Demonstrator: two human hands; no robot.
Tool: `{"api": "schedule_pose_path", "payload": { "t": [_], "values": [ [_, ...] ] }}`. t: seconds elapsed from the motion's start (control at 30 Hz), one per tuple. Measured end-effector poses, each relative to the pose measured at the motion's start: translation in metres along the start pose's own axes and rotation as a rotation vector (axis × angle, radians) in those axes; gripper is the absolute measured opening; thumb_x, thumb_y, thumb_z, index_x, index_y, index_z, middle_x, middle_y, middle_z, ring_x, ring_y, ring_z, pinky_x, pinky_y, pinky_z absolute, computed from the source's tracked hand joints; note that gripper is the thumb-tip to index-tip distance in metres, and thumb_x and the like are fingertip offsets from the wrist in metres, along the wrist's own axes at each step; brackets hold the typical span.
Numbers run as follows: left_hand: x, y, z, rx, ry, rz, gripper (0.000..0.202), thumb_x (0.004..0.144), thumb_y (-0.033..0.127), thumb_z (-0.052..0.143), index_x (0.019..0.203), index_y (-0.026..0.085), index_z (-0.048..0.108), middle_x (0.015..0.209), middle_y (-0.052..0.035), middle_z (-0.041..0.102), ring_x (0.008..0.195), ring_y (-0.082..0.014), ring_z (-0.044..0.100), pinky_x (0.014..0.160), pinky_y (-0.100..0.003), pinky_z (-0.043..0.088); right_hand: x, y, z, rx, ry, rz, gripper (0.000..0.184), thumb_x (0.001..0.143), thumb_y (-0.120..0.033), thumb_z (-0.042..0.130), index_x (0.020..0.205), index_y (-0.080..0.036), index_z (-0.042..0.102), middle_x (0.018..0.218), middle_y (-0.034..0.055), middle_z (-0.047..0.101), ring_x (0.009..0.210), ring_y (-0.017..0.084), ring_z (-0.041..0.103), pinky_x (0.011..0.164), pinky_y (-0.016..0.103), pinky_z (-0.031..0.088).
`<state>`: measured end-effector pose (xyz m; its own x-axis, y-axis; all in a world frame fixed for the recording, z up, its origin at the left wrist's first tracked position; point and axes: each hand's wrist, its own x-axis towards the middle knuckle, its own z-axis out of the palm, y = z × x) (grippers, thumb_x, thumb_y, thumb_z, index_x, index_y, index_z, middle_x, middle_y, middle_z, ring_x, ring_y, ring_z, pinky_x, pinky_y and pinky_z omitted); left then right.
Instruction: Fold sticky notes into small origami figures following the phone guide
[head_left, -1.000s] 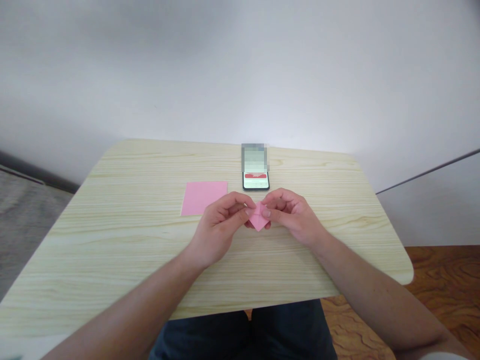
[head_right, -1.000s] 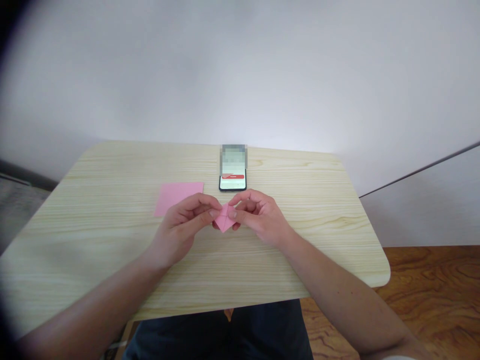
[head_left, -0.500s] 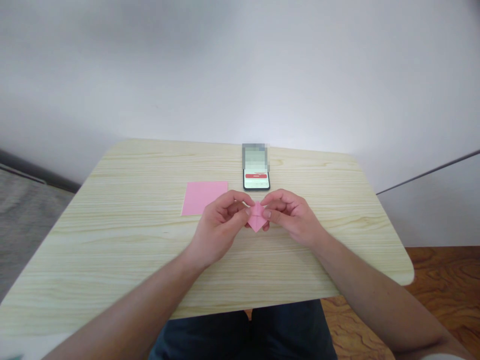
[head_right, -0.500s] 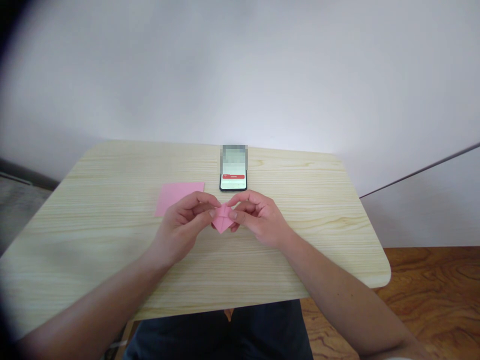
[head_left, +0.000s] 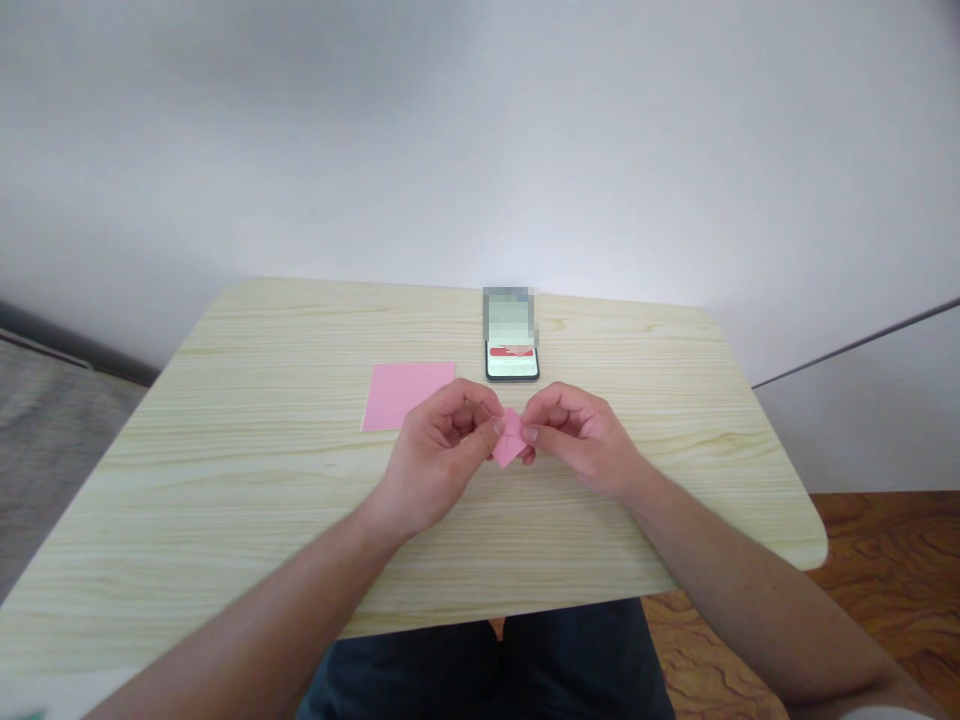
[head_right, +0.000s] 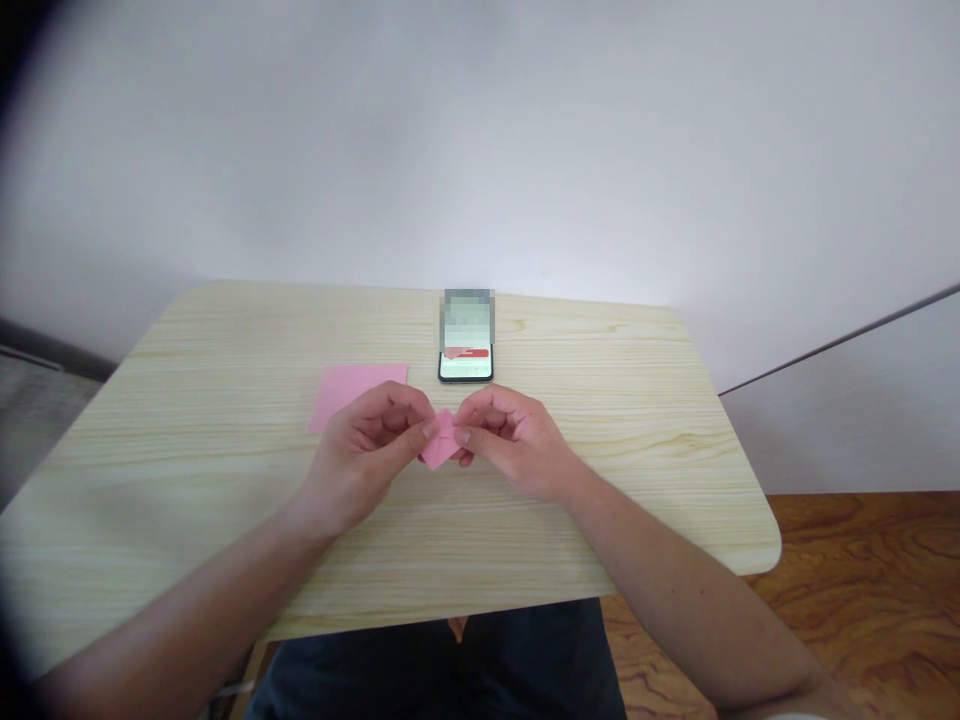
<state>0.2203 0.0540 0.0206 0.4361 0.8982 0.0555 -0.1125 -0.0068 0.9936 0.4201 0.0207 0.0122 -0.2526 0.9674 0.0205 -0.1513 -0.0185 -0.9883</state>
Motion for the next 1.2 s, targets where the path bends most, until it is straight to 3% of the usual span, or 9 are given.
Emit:
{"api": "schedule_pose_path", "payload": {
  "t": [0.33,0.6,0.77,0.9,1.1,1.2],
  "values": [
    [-0.0032,-0.0004,0.0036,-0.048,-0.148,-0.079,0.018,0.097,0.032,0.066,0.104,0.021,0.054,0.075,0.0002,0.067,0.071,-0.0141,0.063,0.066,-0.026,0.048,-0.0023,-0.0003,0.0023,0.022,0.004,0.042,0.028,0.090,-0.036,0.076,0.103,-0.024,0.054,0.082,-0.0007,0.071,0.078,0.018,0.073,0.072,0.033,0.059],
    [-0.0053,-0.0058,0.0022,-0.099,-0.142,-0.083,0.017,0.098,0.033,0.063,0.104,0.023,0.051,0.075,0.0033,0.060,0.070,-0.0118,0.058,0.066,-0.024,0.047,-0.0021,-0.0003,0.0001,0.016,0.047,0.077,0.041,0.085,-0.027,0.078,0.117,-0.026,0.053,0.077,-0.0043,0.068,0.068,0.014,0.066,0.064,0.026,0.052],
    [-0.0074,-0.0066,0.0017,-0.017,-0.170,-0.080,0.018,0.099,0.034,0.062,0.107,0.023,0.050,0.080,0.0012,0.061,0.074,-0.0136,0.060,0.068,-0.026,0.046,-0.0021,-0.0015,-0.0007,-0.003,0.007,0.084,0.040,0.084,-0.023,0.077,0.121,-0.024,0.061,0.079,-0.0028,0.068,0.068,0.012,0.064,0.064,0.025,0.050],
    [-0.0073,-0.0055,0.0027,0.058,-0.110,-0.020,0.020,0.097,0.033,0.065,0.106,0.022,0.052,0.082,0.0008,0.060,0.075,-0.0132,0.059,0.067,-0.026,0.044,-0.0027,-0.0025,-0.0027,-0.030,0.020,0.084,0.044,0.082,-0.023,0.079,0.123,-0.024,0.063,0.078,-0.0026,0.070,0.067,0.013,0.066,0.064,0.026,0.051],
    [-0.0070,-0.0083,0.0027,0.159,-0.051,0.118,0.021,0.093,0.026,0.071,0.104,0.022,0.054,0.082,0.0015,0.058,0.076,-0.0128,0.057,0.071,-0.027,0.044,-0.0042,0.0034,-0.0029,-0.128,-0.037,0.103,0.015,0.084,-0.026,0.079,0.094,-0.019,0.070,0.077,0.0007,0.071,0.070,0.014,0.067,0.066,0.027,0.052],
    [-0.0056,-0.0082,0.0001,0.156,-0.008,0.161,0.018,0.091,0.027,0.073,0.098,0.020,0.057,0.084,0.0003,0.059,0.078,-0.0133,0.058,0.072,-0.028,0.046,-0.0032,0.0040,-0.0026,-0.186,-0.020,0.040,0.010,0.083,-0.026,0.080,0.085,-0.020,0.072,0.082,0.0020,0.070,0.075,0.015,0.066,0.069,0.029,0.052]
  ]
}}
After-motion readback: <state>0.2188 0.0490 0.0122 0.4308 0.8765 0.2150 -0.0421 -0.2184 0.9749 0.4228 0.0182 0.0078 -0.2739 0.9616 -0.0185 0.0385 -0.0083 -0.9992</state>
